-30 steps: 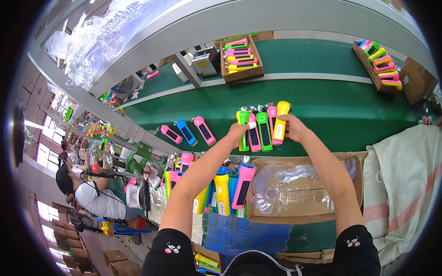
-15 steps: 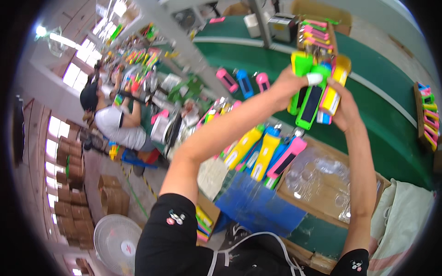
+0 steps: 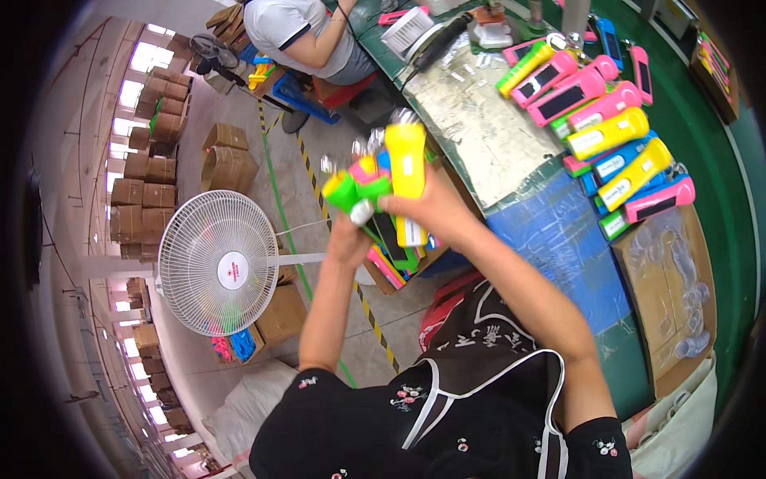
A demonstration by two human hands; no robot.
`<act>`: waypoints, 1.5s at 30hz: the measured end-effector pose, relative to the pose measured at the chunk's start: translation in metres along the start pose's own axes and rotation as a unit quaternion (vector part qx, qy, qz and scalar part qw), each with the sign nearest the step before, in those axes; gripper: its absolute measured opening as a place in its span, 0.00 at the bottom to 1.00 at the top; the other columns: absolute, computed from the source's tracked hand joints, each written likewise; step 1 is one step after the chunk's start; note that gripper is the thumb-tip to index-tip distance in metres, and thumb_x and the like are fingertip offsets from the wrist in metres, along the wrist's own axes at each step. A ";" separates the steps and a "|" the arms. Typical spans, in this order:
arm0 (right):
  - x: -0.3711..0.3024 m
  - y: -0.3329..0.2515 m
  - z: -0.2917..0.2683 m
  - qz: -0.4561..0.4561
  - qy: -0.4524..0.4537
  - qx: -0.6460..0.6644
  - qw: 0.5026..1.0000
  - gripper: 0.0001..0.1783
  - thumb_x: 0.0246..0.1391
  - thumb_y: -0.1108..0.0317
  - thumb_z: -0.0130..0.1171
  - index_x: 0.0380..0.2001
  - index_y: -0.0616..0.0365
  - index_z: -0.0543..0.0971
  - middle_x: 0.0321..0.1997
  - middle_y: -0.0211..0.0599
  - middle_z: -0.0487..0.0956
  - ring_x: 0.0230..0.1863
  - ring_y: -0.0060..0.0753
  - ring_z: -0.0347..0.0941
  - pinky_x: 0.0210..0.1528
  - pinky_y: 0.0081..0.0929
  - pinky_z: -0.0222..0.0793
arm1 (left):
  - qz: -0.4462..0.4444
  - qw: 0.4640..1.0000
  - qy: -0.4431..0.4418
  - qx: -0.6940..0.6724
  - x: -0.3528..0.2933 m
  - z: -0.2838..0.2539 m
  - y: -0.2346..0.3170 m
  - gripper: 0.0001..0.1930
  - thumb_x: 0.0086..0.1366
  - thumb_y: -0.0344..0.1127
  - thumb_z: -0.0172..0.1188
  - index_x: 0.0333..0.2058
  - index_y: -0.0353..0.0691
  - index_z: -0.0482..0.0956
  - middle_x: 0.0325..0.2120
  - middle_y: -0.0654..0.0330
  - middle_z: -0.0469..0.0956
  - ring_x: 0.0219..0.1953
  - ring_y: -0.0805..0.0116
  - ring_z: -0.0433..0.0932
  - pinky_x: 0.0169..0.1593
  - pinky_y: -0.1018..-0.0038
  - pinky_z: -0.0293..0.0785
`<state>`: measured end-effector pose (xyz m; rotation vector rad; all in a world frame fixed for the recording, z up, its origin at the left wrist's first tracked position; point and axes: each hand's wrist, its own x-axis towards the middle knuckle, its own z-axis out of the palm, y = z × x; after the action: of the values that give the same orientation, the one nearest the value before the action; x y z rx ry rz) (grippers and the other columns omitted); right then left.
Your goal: The person assembles flashlights by fitting plastic caps and transparent lenses onto the flashlight bodies, tests the flashlights by turning them on, and places them into cardboard boxes.
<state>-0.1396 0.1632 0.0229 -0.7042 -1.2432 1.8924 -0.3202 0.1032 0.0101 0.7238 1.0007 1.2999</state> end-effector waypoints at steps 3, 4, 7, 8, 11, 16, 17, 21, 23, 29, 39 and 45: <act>0.008 0.107 0.011 0.148 -0.040 0.073 0.985 0.27 0.53 0.63 0.63 0.56 0.57 0.70 0.42 0.32 0.78 0.40 0.22 0.75 0.42 0.25 0.74 | -0.059 0.992 0.075 -0.081 -0.032 -0.075 -0.080 0.26 0.65 0.35 0.62 0.60 0.39 0.67 0.54 0.60 0.74 0.54 0.64 0.75 0.59 0.65 0.72; 0.007 0.123 0.009 0.243 -0.052 0.068 0.966 0.26 0.53 0.63 0.63 0.54 0.56 0.71 0.41 0.33 0.79 0.38 0.24 0.77 0.38 0.26 0.75 | -0.069 0.988 0.094 -0.101 -0.038 -0.093 -0.108 0.26 0.65 0.35 0.62 0.60 0.39 0.68 0.53 0.59 0.75 0.53 0.64 0.76 0.58 0.64 0.73; 0.008 0.230 -0.005 0.246 -0.001 0.040 0.969 0.36 0.47 0.66 0.66 0.60 0.53 0.67 0.47 0.36 0.77 0.46 0.30 0.76 0.46 0.30 0.74 | -0.166 0.958 0.143 -0.188 -0.042 -0.126 -0.176 0.24 0.65 0.37 0.62 0.58 0.39 0.69 0.50 0.57 0.77 0.50 0.61 0.78 0.54 0.61 0.76; 0.006 0.255 -0.004 0.227 0.027 0.022 0.973 0.40 0.45 0.67 0.67 0.63 0.52 0.64 0.50 0.36 0.77 0.50 0.32 0.75 0.51 0.31 0.73 | -0.185 0.950 0.167 -0.190 -0.043 -0.132 -0.189 0.23 0.66 0.38 0.62 0.57 0.38 0.70 0.50 0.57 0.77 0.50 0.60 0.78 0.54 0.60 0.77; 0.020 0.268 0.001 0.272 0.019 0.010 0.962 0.51 0.39 0.70 0.70 0.68 0.51 0.58 0.57 0.39 0.75 0.57 0.36 0.72 0.60 0.34 0.67 | -0.166 0.955 0.149 -0.196 -0.041 -0.164 -0.213 0.24 0.67 0.40 0.61 0.58 0.38 0.69 0.51 0.56 0.77 0.51 0.58 0.78 0.54 0.58 0.77; 0.041 0.298 0.019 0.275 0.056 -0.345 0.896 0.55 0.40 0.62 0.68 0.71 0.50 0.51 0.66 0.51 0.66 0.64 0.52 0.66 0.65 0.43 0.63 | -0.187 0.934 0.227 -0.204 -0.024 -0.204 -0.233 0.21 0.67 0.34 0.61 0.56 0.40 0.70 0.51 0.58 0.76 0.50 0.61 0.78 0.52 0.61 0.78; 0.041 0.293 0.022 0.274 0.086 -0.381 0.879 0.54 0.40 0.65 0.66 0.71 0.50 0.52 0.66 0.52 0.65 0.65 0.53 0.64 0.65 0.43 0.62 | -0.140 0.947 0.258 -0.132 -0.021 -0.212 -0.235 0.20 0.66 0.32 0.61 0.56 0.41 0.69 0.50 0.59 0.76 0.49 0.62 0.78 0.51 0.62 0.78; 0.018 0.280 0.012 0.232 0.089 -0.424 0.871 0.47 0.45 0.69 0.63 0.69 0.53 0.54 0.68 0.52 0.62 0.67 0.55 0.60 0.68 0.42 0.58 | -0.111 0.905 0.410 0.031 -0.025 -0.225 -0.238 0.25 0.64 0.26 0.57 0.59 0.37 0.61 0.51 0.57 0.73 0.48 0.62 0.77 0.53 0.66 0.75; -0.001 0.267 0.004 0.167 0.076 -0.363 0.913 0.42 0.48 0.69 0.62 0.67 0.56 0.59 0.66 0.52 0.64 0.67 0.53 0.61 0.69 0.41 0.56 | -0.080 0.907 0.413 0.038 -0.032 -0.230 -0.240 0.26 0.63 0.25 0.56 0.59 0.35 0.60 0.51 0.56 0.73 0.49 0.60 0.76 0.55 0.66 0.73; -0.097 0.262 -0.030 0.129 0.070 -0.394 0.907 0.30 0.49 0.70 0.61 0.58 0.61 0.70 0.55 0.50 0.74 0.56 0.46 0.73 0.57 0.34 0.70 | -0.033 0.860 0.465 0.209 -0.046 -0.188 -0.226 0.28 0.60 0.22 0.56 0.59 0.32 0.60 0.56 0.49 0.67 0.56 0.53 0.71 0.60 0.63 0.66; -0.165 0.180 -0.047 0.098 0.165 -0.220 0.956 0.21 0.53 0.77 0.56 0.52 0.64 0.75 0.45 0.44 0.81 0.40 0.28 0.79 0.46 0.25 0.75 | 0.156 0.661 -0.105 0.727 0.035 -0.119 -0.230 0.23 0.53 0.31 0.58 0.51 0.39 0.75 0.55 0.48 0.70 0.63 0.47 0.63 0.67 0.49 0.51; -0.196 0.165 -0.055 0.141 0.214 -0.199 0.946 0.20 0.57 0.78 0.54 0.54 0.65 0.74 0.48 0.41 0.80 0.45 0.29 0.77 0.50 0.25 0.72 | -0.096 0.310 -0.415 0.850 0.100 -0.082 -0.221 0.27 0.56 0.51 0.57 0.53 0.45 0.77 0.51 0.54 0.78 0.60 0.54 0.71 0.68 0.39 0.41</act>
<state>-0.0342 -0.0104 -0.1424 -1.4919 -1.2951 1.5842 -0.3007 0.1583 -0.2394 2.3467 1.1061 -1.1000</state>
